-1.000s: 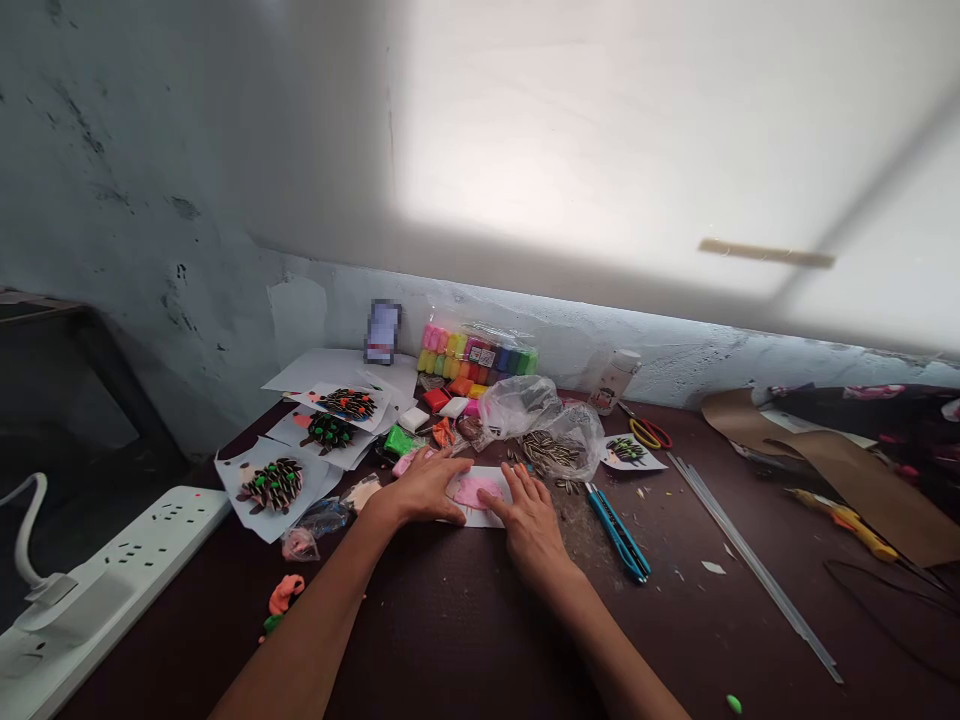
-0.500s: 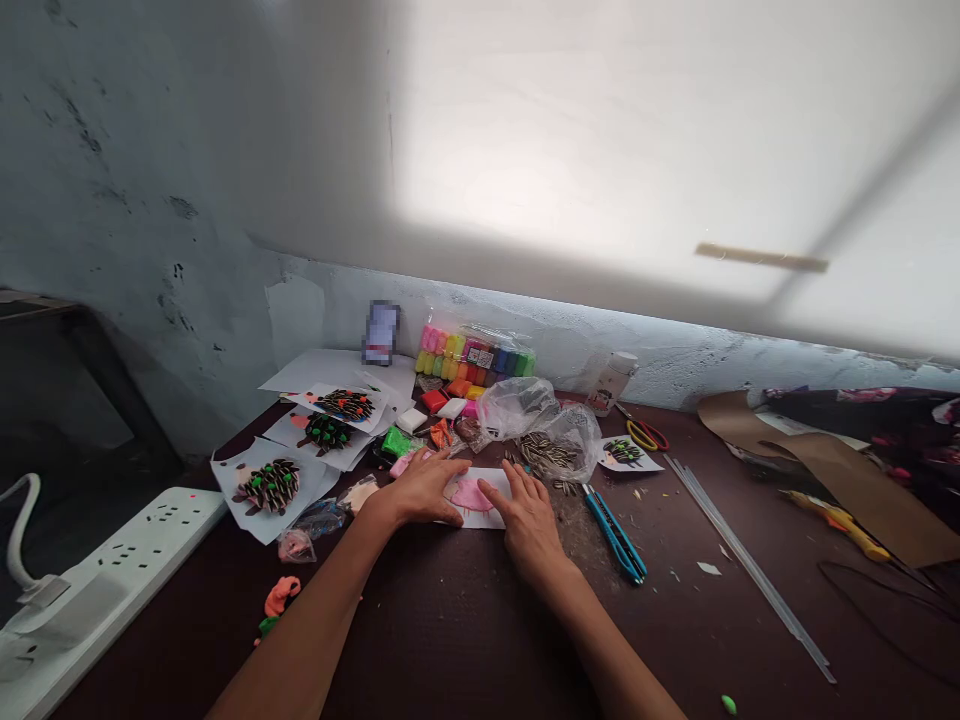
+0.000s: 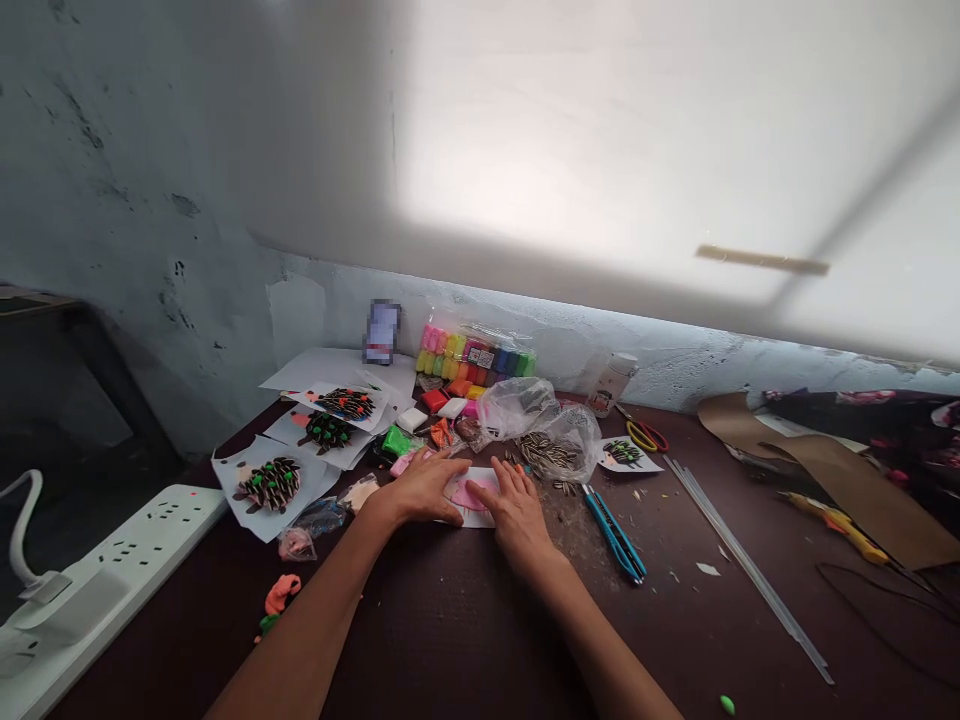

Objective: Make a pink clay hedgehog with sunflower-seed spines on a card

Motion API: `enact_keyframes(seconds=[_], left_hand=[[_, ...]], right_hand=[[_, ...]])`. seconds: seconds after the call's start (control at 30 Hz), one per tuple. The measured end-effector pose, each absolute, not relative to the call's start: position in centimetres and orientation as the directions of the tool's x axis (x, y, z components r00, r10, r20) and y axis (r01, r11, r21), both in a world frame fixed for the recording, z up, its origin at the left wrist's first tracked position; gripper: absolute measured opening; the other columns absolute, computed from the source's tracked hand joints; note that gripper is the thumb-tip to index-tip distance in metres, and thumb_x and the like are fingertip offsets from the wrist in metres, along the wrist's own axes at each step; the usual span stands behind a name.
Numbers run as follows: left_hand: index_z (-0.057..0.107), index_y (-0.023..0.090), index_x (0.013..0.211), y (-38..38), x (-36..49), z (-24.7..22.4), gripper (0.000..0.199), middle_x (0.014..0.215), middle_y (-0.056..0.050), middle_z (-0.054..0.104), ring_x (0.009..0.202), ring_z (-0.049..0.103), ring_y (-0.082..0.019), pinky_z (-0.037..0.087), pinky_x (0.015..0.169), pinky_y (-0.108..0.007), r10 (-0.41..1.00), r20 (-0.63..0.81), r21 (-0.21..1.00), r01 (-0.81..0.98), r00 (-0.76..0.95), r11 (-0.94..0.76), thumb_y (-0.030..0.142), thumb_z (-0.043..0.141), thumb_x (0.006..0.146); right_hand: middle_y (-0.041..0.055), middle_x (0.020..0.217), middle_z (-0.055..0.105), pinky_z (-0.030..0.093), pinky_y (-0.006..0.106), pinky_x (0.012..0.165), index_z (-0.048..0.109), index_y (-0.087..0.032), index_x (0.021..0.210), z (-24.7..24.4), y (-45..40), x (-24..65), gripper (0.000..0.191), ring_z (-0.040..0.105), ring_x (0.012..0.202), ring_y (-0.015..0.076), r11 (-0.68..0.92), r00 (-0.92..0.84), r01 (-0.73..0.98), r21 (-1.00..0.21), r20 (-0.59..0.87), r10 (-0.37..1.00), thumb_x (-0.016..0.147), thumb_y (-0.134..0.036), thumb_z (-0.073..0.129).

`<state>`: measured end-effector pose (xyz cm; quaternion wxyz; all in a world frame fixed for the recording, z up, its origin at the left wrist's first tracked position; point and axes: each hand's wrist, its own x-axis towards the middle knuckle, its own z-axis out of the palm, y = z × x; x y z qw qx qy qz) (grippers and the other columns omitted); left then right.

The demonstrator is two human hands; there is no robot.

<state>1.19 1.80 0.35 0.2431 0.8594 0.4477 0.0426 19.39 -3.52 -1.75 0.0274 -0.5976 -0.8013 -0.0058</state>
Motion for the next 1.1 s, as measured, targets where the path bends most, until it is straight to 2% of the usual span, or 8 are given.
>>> enact_keyframes(seconds=[0.13, 0.27, 0.5, 0.63, 0.83, 1.1], left_hand=[[0.044, 0.025, 0.135, 1.8, 1.2, 0.3, 0.081, 0.143, -0.005, 0.046, 0.141, 0.023, -0.029, 0.014, 0.117, -0.047, 0.789, -0.137, 0.455, 0.746, 0.599, -0.487, 0.041, 0.071, 0.06], [0.044, 0.026, 0.135, 1.8, 1.2, 0.2, 0.079, 0.143, -0.005, 0.045, 0.141, 0.024, -0.029, 0.014, 0.116, -0.048, 0.788, -0.132, 0.457, 0.743, 0.601, -0.49, 0.042, 0.07, 0.061], [0.043, 0.026, 0.135, 1.9, 1.0, 0.1, 0.08, 0.144, -0.005, 0.044, 0.14, 0.025, -0.029, 0.014, 0.116, -0.048, 0.782, -0.132, 0.462, 0.736, 0.61, -0.496, 0.044, 0.07, 0.062], [0.043, 0.025, 0.136, 1.8, 1.1, 0.4, 0.081, 0.144, -0.005, 0.044, 0.14, 0.025, -0.029, 0.014, 0.117, -0.047, 0.782, -0.151, 0.464, 0.742, 0.605, -0.485, 0.044, 0.071, 0.062], [0.045, 0.026, 0.134, 1.6, 1.1, 0.7, 0.078, 0.144, -0.004, 0.044, 0.14, 0.027, -0.03, 0.014, 0.116, -0.047, 0.788, -0.144, 0.458, 0.746, 0.599, -0.484, 0.043, 0.07, 0.062], [0.044, 0.026, 0.135, 1.9, 1.1, 0.2, 0.081, 0.144, -0.005, 0.044, 0.14, 0.027, -0.029, 0.014, 0.116, -0.048, 0.787, -0.143, 0.453, 0.747, 0.6, -0.487, 0.046, 0.071, 0.061]], right_hand=[[0.0072, 0.153, 0.026, 0.017, 0.044, 0.111, 0.053, -0.037, 0.13, -1.9, -3.2, 19.3, 0.04, 0.028, 0.138, 0.0275, 0.275, -0.274, 0.961, -0.031, 0.044, 0.961, 0.094, -0.024, 0.043], [0.0058, 0.154, 0.024, 0.019, 0.042, 0.11, 0.047, -0.038, 0.135, -1.5, -3.7, 19.6, 0.046, 0.026, 0.139, 0.0254, 0.262, -0.261, 0.965, -0.024, 0.039, 0.965, 0.093, -0.018, 0.041], [0.0073, 0.153, 0.027, 0.02, 0.042, 0.109, 0.046, -0.039, 0.135, -1.0, -5.1, 19.7, 0.047, 0.021, 0.141, 0.0284, 0.256, -0.256, 0.967, 0.001, 0.015, 0.966, 0.093, -0.019, 0.043], [0.0073, 0.153, 0.028, 0.022, 0.041, 0.108, 0.046, -0.038, 0.135, -0.8, -4.9, 20.1, 0.048, 0.023, 0.14, 0.0279, 0.252, -0.252, 0.968, -0.011, 0.014, 0.968, 0.092, -0.018, 0.043], [0.0057, 0.155, 0.022, 0.021, 0.041, 0.108, 0.038, -0.039, 0.139, -1.1, -4.7, 20.7, 0.052, 0.023, 0.14, 0.0266, 0.224, -0.224, 0.975, 0.012, 0.0, 0.975, 0.093, -0.015, 0.039], [0.0061, 0.155, 0.021, 0.021, 0.042, 0.108, 0.041, -0.039, 0.138, -0.7, -4.7, 20.5, 0.049, 0.024, 0.14, 0.0269, 0.207, -0.206, 0.978, 0.034, -0.03, 0.978, 0.094, -0.018, 0.04]])
